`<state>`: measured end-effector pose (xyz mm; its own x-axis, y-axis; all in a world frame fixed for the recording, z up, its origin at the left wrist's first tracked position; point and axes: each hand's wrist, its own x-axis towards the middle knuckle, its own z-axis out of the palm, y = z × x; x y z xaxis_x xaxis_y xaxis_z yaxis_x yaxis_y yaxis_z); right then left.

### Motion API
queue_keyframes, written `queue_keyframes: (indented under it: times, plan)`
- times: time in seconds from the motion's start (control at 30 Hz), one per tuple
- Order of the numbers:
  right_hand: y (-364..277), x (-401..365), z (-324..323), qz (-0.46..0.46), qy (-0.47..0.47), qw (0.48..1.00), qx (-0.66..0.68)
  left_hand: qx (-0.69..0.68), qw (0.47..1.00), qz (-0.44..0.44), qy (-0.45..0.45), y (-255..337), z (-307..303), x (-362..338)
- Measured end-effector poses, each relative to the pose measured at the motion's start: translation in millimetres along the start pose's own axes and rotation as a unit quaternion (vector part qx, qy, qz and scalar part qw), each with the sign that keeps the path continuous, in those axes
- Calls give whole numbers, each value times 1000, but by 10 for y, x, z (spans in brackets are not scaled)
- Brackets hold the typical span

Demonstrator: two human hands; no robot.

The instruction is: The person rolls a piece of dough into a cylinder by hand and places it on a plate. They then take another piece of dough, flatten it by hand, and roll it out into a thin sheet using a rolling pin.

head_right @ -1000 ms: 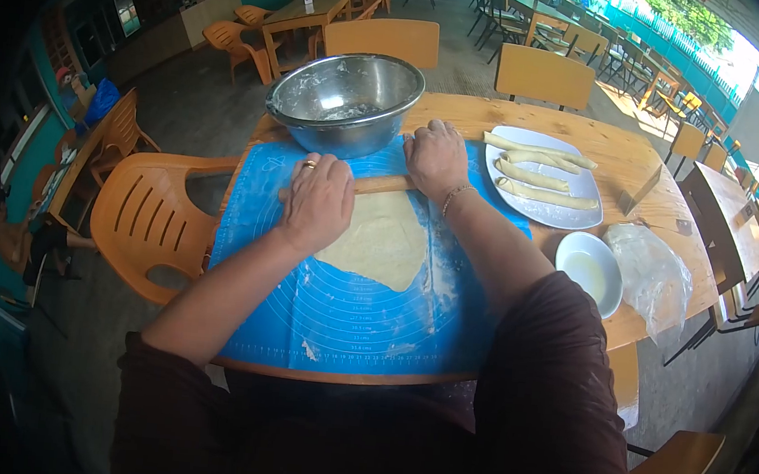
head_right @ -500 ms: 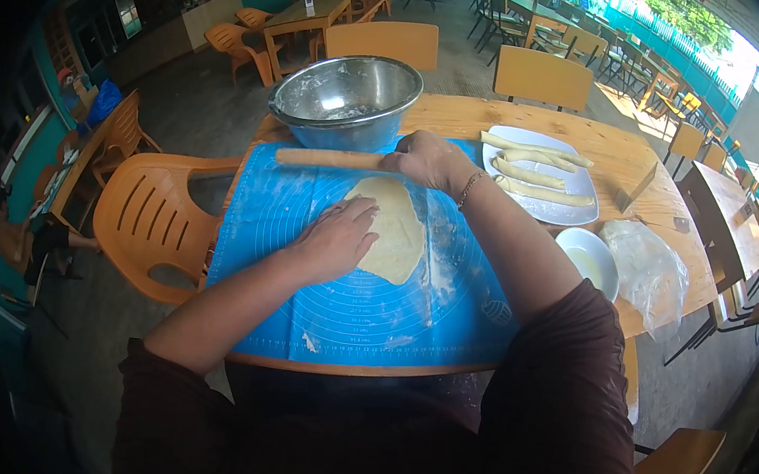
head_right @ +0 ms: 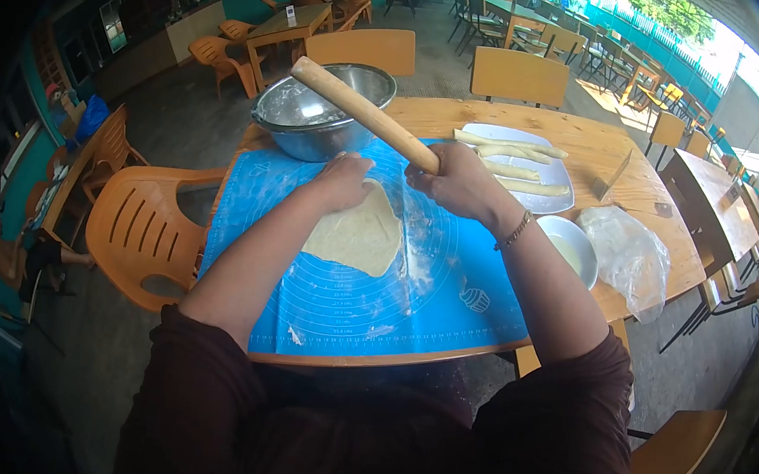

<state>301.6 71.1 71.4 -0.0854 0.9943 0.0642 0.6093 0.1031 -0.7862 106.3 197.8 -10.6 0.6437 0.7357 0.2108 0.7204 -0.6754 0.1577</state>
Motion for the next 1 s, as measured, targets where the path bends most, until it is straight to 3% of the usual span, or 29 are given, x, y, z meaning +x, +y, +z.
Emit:
queue_keyframes:
  times: [0.17,0.4,0.47,0.5,0.57,0.67,0.8,0.9,0.93,1.0]
  plan:
    - [127,-313,11,33,20,998,58,-88,995,-23,-50,-69,-49,83]
    - [296,-382,269,51,22,994,96,-217,968,-130,-13,43,-65,-17]
    - [332,-365,360,40,22,992,119,-65,995,-32,69,88,34,-168]
    - [308,-372,389,35,20,991,127,-64,995,-31,70,64,32,-146]
    - [304,-368,439,33,25,990,133,-103,993,-48,-41,-14,-4,-60]
    - [342,-370,492,55,43,989,129,-182,977,-89,-73,-30,-105,-66]
    - [243,-446,489,137,81,978,131,-208,973,-73,-63,-7,-344,-111]
    - [109,-570,475,140,55,967,206,-216,973,-23,-72,177,-830,-307]
    - [114,-579,508,140,53,967,208,-274,959,-14,-70,209,-932,-367]
    - [124,-601,578,72,-13,965,253,-332,941,-9,-68,302,-1137,-501]
